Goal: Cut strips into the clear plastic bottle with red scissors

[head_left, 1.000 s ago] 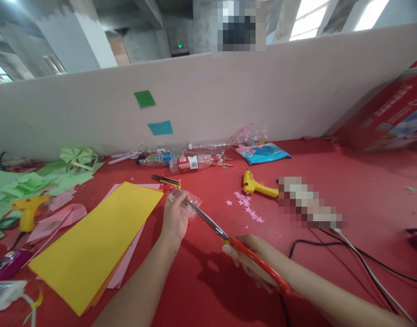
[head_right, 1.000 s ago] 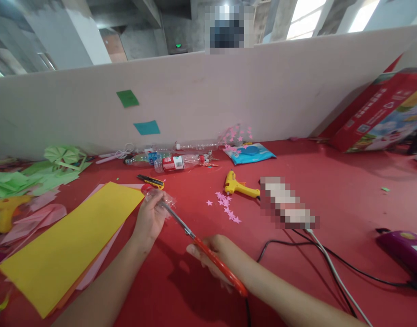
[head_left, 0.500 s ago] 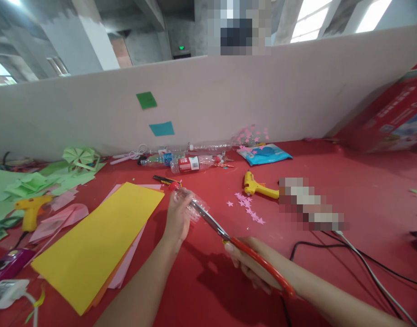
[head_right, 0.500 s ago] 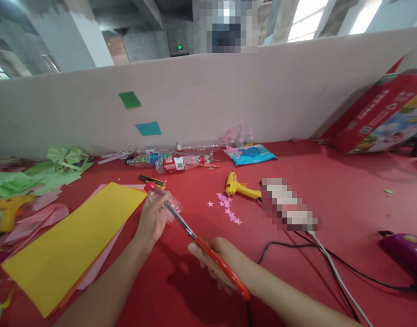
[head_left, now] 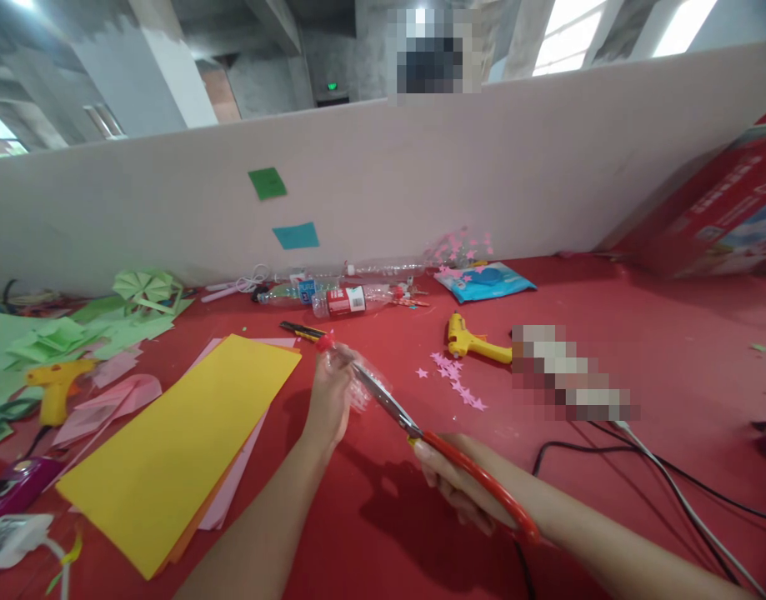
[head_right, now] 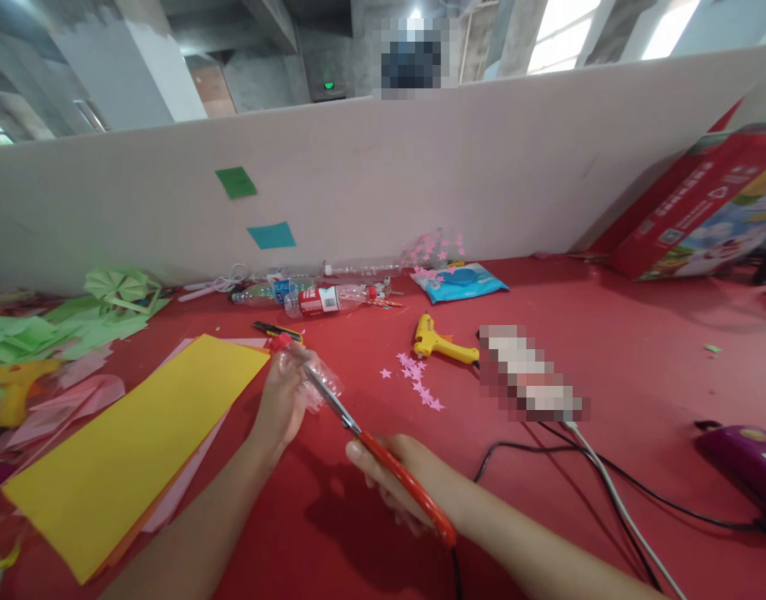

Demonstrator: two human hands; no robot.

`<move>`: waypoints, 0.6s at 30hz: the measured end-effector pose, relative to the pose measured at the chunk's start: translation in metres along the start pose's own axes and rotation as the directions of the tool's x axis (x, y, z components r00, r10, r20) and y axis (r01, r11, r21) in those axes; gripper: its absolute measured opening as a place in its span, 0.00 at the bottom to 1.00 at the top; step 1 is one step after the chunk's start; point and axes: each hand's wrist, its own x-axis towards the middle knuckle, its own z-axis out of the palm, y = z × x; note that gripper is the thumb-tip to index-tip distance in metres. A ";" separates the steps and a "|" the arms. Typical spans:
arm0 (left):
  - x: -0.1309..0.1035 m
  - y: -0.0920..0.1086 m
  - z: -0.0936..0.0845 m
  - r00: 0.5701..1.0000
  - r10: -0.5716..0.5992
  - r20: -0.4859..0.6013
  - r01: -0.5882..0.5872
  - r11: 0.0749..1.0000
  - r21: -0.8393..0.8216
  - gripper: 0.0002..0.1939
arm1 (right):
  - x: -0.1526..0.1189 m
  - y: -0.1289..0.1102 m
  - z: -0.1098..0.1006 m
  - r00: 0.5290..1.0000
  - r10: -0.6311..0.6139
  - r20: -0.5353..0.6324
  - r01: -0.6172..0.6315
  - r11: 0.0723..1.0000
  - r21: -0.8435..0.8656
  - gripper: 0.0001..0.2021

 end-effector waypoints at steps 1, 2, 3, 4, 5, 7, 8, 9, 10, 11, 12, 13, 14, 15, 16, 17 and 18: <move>-0.001 -0.001 0.000 1.000 -0.002 0.016 0.002 1.000 0.002 0.17 | 0.000 0.000 0.000 1.000 0.009 0.007 -0.009 1.000 -0.002 0.25; -0.002 -0.002 0.000 1.000 -0.005 0.026 0.005 1.000 0.002 0.17 | -0.001 0.000 0.000 1.000 0.022 0.005 -0.022 1.000 -0.004 0.25; -0.002 -0.002 0.000 1.000 -0.007 0.028 0.007 1.000 0.001 0.17 | -0.001 0.000 0.000 1.000 0.029 -0.004 -0.029 1.000 -0.007 0.25; -0.002 -0.003 0.000 1.000 -0.008 0.028 0.008 1.000 -0.001 0.17 | -0.001 -0.001 0.001 0.999 0.035 -0.016 -0.035 0.999 -0.005 0.25; -0.002 -0.003 0.000 1.000 -0.006 0.028 0.006 1.000 -0.002 0.18 | -0.001 -0.001 0.001 0.999 0.034 -0.022 -0.034 0.999 0.001 0.25; -0.002 -0.003 0.000 1.000 -0.003 0.029 0.003 1.000 -0.007 0.18 | -0.001 -0.001 0.003 0.999 0.040 -0.013 -0.039 0.999 0.021 0.25; -0.002 -0.003 0.000 1.000 -0.003 0.029 0.004 1.000 -0.012 0.18 | 0.000 -0.002 0.003 0.999 0.046 -0.013 -0.045 0.999 0.028 0.25; -0.001 -0.003 0.000 1.000 -0.004 0.029 0.004 1.000 -0.015 0.18 | 0.000 -0.002 0.003 0.998 0.056 -0.016 -0.056 0.998 0.032 0.25; -0.001 -0.003 -0.001 1.000 -0.004 0.030 0.004 1.000 -0.017 0.18 | 0.000 -0.002 0.003 0.998 0.062 -0.023 -0.061 0.998 0.033 0.25; -0.001 -0.003 -0.001 1.000 -0.001 0.030 0.001 1.000 -0.018 0.18 | 0.000 -0.003 0.003 0.998 0.058 -0.029 -0.058 0.998 0.031 0.24; -0.001 -0.003 -0.001 1.000 0.004 0.030 -0.003 1.000 -0.016 0.18 | -0.001 -0.004 0.003 0.998 0.057 -0.031 -0.056 0.998 0.026 0.24; -0.001 -0.003 -0.001 0.999 0.008 0.032 -0.007 1.000 -0.012 0.18 | -0.001 -0.005 0.003 0.998 0.056 -0.029 -0.055 0.998 0.014 0.24; -0.001 -0.003 -0.001 0.999 0.010 0.033 -0.009 1.000 -0.007 0.18 | -0.001 -0.006 0.003 0.998 0.056 -0.024 -0.056 0.998 -0.002 0.24; -0.002 -0.002 0.000 0.999 0.010 0.034 -0.010 1.000 -0.003 0.18 | -0.001 -0.007 0.002 0.998 0.053 -0.025 -0.054 0.998 -0.019 0.24; -0.002 -0.002 0.000 0.999 0.008 0.033 -0.008 1.000 -0.002 0.18 | -0.001 -0.006 0.002 0.998 0.049 -0.029 -0.050 0.998 -0.031 0.24; -0.002 -0.001 0.000 0.999 0.007 0.032 -0.007 1.000 -0.003 0.18 | 0.000 -0.005 0.002 0.998 0.044 -0.034 -0.045 0.998 -0.037 0.25; -0.002 0.000 0.001 0.999 0.004 0.032 -0.004 1.000 -0.004 0.19 | 0.001 -0.004 0.002 0.999 0.036 -0.035 -0.037 0.999 -0.031 0.25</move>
